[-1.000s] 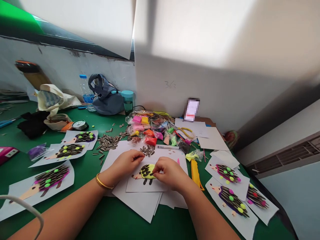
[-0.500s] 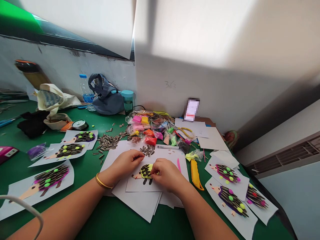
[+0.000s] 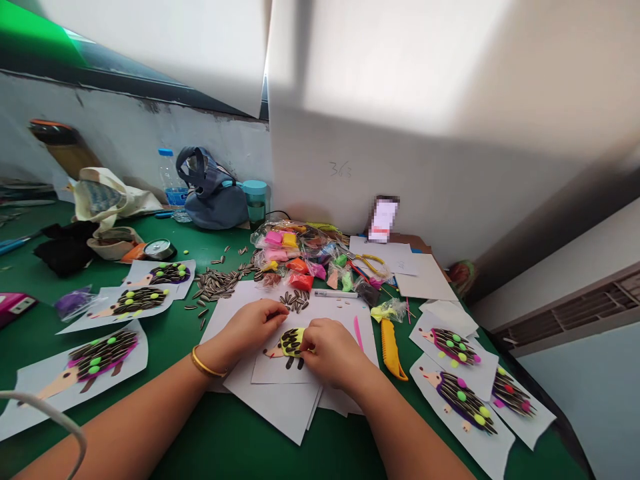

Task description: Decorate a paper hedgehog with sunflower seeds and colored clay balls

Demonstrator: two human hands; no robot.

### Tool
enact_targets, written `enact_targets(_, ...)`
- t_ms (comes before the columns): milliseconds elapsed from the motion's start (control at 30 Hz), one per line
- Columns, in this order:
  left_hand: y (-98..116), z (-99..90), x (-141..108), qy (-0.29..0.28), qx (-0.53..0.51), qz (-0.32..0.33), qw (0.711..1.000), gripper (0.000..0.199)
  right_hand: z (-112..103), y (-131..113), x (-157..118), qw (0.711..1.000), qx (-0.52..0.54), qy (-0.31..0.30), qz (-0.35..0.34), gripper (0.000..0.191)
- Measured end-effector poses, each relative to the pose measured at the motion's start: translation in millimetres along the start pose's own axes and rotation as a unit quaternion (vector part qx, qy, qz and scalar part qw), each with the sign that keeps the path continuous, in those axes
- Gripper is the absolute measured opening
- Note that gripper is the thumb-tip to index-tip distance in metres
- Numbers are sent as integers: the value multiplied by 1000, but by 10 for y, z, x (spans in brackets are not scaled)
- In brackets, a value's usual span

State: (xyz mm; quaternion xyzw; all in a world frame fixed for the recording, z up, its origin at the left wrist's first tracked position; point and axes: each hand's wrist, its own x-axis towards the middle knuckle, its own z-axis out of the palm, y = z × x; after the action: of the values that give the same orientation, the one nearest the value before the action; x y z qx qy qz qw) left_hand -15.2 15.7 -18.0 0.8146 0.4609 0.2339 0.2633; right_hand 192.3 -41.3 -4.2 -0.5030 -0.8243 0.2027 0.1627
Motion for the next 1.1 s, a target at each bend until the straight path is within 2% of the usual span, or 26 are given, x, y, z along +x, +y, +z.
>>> enact_targets(600, 7, -10, -10, -7, 16, 0, 1000, 23, 51, -24, -2, 999, -42, 4, -5, 14)
enact_targets(800, 10, -19, 0, -4, -27, -18, 999, 24, -93, -9, -17, 1000, -1, -5, 17, 7)
enact_targets(933, 34, -47, 24, -2, -91, -47, 995, 28, -199, -7, -26, 997, 52, 52, 32, 7)
enact_targets(1100, 113, -84, 25, -8, -240, -97, 966, 29, -121, -2, 3, 987, 81, 138, 1, 13)
